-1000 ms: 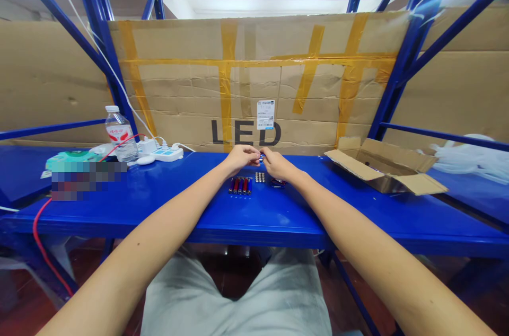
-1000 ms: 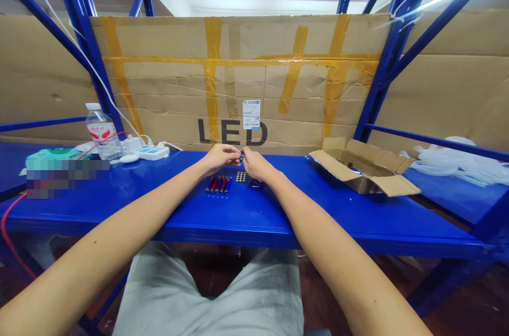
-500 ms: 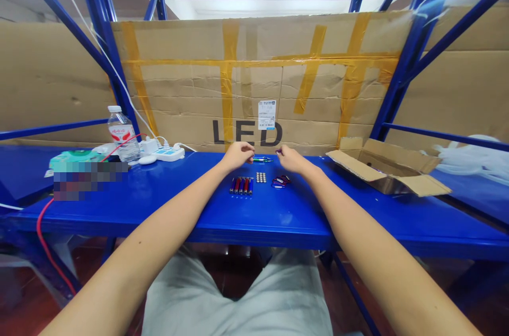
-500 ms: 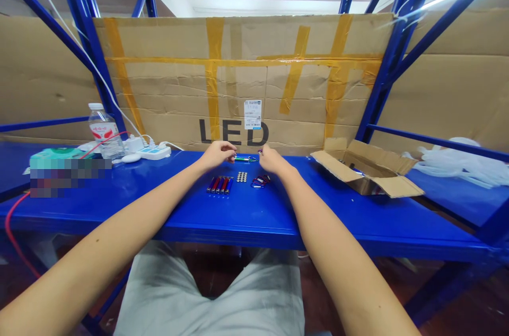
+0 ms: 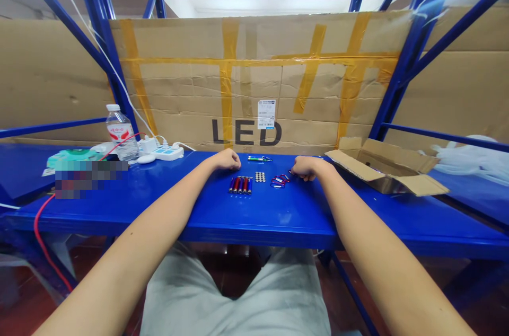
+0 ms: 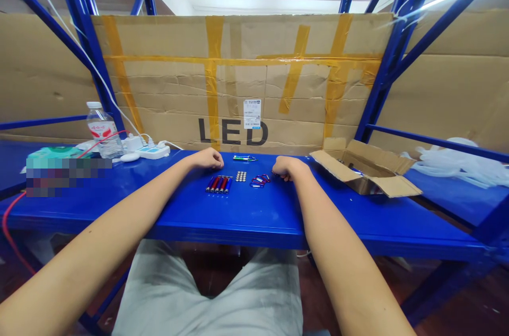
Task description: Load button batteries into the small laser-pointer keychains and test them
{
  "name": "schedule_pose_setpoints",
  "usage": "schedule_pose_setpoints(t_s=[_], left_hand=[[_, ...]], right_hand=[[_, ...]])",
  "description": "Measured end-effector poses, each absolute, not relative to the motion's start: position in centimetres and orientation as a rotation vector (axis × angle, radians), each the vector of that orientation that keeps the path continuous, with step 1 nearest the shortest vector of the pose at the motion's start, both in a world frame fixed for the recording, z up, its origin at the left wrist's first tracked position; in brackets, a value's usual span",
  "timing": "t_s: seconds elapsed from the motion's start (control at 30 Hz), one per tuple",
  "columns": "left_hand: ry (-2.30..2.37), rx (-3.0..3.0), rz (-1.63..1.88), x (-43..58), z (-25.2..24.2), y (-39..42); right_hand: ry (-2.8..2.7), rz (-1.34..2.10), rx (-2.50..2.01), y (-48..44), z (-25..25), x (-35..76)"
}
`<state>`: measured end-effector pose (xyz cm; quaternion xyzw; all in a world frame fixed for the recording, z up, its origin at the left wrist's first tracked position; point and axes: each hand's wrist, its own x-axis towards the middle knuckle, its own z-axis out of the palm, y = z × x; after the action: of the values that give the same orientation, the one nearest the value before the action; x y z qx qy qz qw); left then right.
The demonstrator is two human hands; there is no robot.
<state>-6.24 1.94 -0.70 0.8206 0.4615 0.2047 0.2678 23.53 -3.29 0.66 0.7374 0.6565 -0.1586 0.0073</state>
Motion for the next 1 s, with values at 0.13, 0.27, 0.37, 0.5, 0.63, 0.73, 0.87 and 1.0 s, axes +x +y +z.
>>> schedule_pose_setpoints(t_s=[0.13, 0.27, 0.37, 0.5, 0.63, 0.73, 0.87, 1.0], left_hand=[[1.26, 2.232, 0.463, -6.2, -0.2, 1.5], [1.321, 2.238, 0.41, -6.0, -0.1, 1.1], [1.32, 2.235, 0.422, -5.9, -0.1, 1.0], [1.314, 2.235, 0.424, -5.9, 0.0, 1.0], [1.345, 2.218, 0.411, -5.9, 0.2, 0.8], [1.364, 2.198, 0.401, -5.8, 0.2, 0.6], [1.363, 2.177, 0.392, -5.9, 0.3, 0.5], [1.359, 2.145, 0.35, -6.1, 0.7, 0.4]], right_hand=[[2.318, -0.18, 2.246, -1.9, 0.0, 24.5], [2.446, -0.245, 2.101, -0.8, -0.8, 25.2], [2.417, -0.368, 2.093, -0.6, -1.1, 25.4], [2.399, -0.526, 2.066, -0.9, -1.0, 25.4], [2.404, -0.501, 2.061, -1.5, -0.6, 24.9], [2.404, -0.482, 2.057, -1.8, -0.4, 24.5], [2.386, -0.477, 2.072, -2.0, -0.4, 24.1], [2.367, -0.461, 2.081, -2.0, -0.4, 23.8]])
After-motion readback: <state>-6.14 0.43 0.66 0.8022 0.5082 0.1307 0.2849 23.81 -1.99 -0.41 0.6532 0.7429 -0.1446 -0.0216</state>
